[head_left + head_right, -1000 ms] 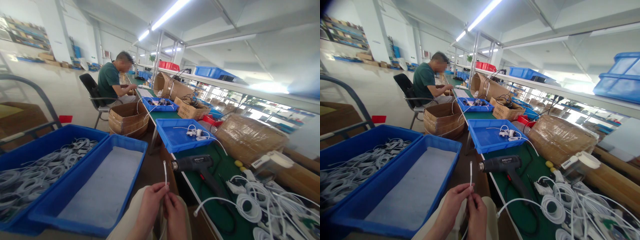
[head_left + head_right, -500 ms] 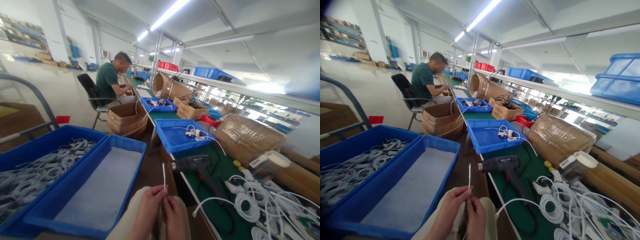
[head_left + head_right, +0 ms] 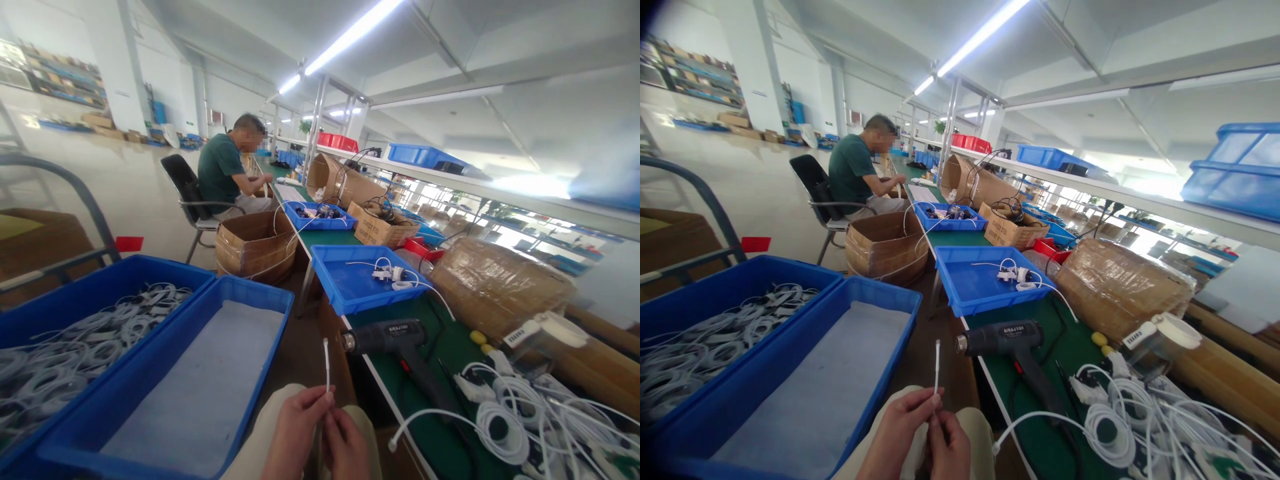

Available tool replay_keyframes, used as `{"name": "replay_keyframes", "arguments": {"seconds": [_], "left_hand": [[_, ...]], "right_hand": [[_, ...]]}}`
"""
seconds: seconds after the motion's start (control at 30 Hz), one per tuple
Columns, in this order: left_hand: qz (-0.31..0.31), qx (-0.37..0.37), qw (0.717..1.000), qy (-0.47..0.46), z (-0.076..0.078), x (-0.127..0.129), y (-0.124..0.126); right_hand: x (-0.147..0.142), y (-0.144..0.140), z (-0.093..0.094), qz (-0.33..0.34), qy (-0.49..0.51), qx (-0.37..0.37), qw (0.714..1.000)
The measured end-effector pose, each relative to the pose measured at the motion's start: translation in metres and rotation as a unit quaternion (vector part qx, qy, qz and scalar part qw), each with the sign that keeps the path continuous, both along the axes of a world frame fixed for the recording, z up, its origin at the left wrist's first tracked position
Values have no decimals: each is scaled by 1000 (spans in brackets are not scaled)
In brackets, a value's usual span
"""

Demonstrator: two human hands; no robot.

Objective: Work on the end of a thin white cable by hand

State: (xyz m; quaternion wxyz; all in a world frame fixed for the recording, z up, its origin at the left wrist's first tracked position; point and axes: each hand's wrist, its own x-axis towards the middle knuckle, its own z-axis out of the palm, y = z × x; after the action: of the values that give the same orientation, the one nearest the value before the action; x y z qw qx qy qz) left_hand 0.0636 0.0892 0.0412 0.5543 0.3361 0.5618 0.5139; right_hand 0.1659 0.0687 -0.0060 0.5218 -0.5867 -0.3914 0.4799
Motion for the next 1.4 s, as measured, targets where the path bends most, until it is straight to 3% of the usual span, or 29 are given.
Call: {"name": "replay_keyframes", "arguments": {"seconds": [0.17, 0.43, 0.7, 1.13, 1.4], "left_hand": [[-9, 1, 1000, -15, -2, -2, -1], [0, -1, 1000, -8, -21, -2, 5], [-1, 4, 999, -53, -5, -4, 2], [22, -16, 994, -105, -26, -4, 10], [11, -19, 990, -143, -18, -6, 3]], "right_hand": [[2, -1, 6, -10, -46, 22, 999], [0, 0, 12, 0, -20, 16, 1000], [2, 3, 25, -3, -45, 19, 999], [-4, 6, 36, 2, -45, 7, 999], [-5, 8, 34, 4, -39, 10, 999]]}}
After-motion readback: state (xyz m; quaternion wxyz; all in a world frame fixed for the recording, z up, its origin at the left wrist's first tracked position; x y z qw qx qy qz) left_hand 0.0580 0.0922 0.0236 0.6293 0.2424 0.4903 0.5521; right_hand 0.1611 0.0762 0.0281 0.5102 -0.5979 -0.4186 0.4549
